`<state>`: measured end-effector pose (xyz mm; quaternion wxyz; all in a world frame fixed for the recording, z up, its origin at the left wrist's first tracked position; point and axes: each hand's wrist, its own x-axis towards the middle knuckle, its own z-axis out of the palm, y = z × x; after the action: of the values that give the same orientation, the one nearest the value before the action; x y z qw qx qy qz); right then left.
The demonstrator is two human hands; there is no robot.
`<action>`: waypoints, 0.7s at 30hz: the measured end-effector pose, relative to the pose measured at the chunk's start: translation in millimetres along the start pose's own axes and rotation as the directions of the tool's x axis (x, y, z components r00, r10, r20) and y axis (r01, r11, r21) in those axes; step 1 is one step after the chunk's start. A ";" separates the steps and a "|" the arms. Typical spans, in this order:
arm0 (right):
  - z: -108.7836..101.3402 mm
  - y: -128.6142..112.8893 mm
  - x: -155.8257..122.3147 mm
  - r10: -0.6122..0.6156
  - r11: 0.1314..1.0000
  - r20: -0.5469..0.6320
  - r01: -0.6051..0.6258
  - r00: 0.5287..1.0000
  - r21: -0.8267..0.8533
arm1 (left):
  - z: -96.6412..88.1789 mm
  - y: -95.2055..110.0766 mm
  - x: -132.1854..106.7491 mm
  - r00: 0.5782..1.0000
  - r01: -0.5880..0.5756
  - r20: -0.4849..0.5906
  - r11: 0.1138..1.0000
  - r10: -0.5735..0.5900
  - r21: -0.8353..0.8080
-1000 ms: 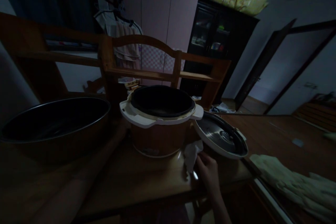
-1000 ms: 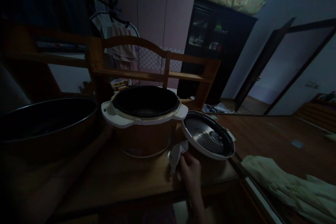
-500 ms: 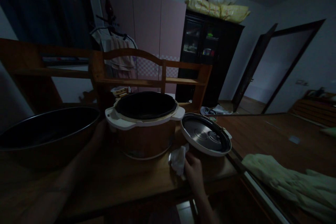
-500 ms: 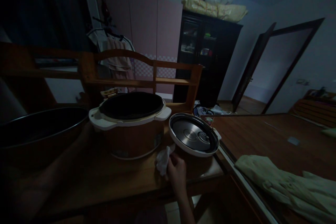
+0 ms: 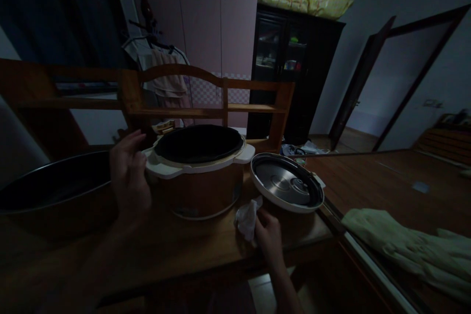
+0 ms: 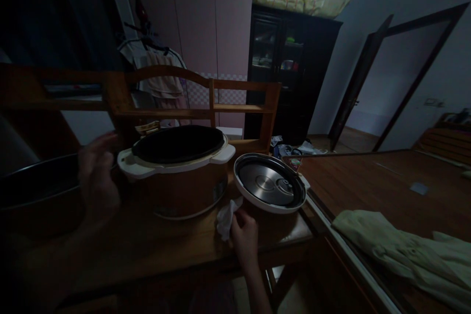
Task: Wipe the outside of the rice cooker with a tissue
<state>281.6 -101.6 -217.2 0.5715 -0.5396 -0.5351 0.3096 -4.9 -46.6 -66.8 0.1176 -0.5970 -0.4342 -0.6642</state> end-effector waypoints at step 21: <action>0.8 0.4 -5.2 -0.036 0.999 0.007 0.036 0.999 -0.038 | 72.5 61.1 -5.4 0.801 -0.547 0.511 0.725 0.310 0.418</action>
<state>279.7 -106.2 -219.1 0.5647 -0.5398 -0.5525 0.2908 87.8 -32.9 -51.5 0.3440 -0.7477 -0.4657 -0.3252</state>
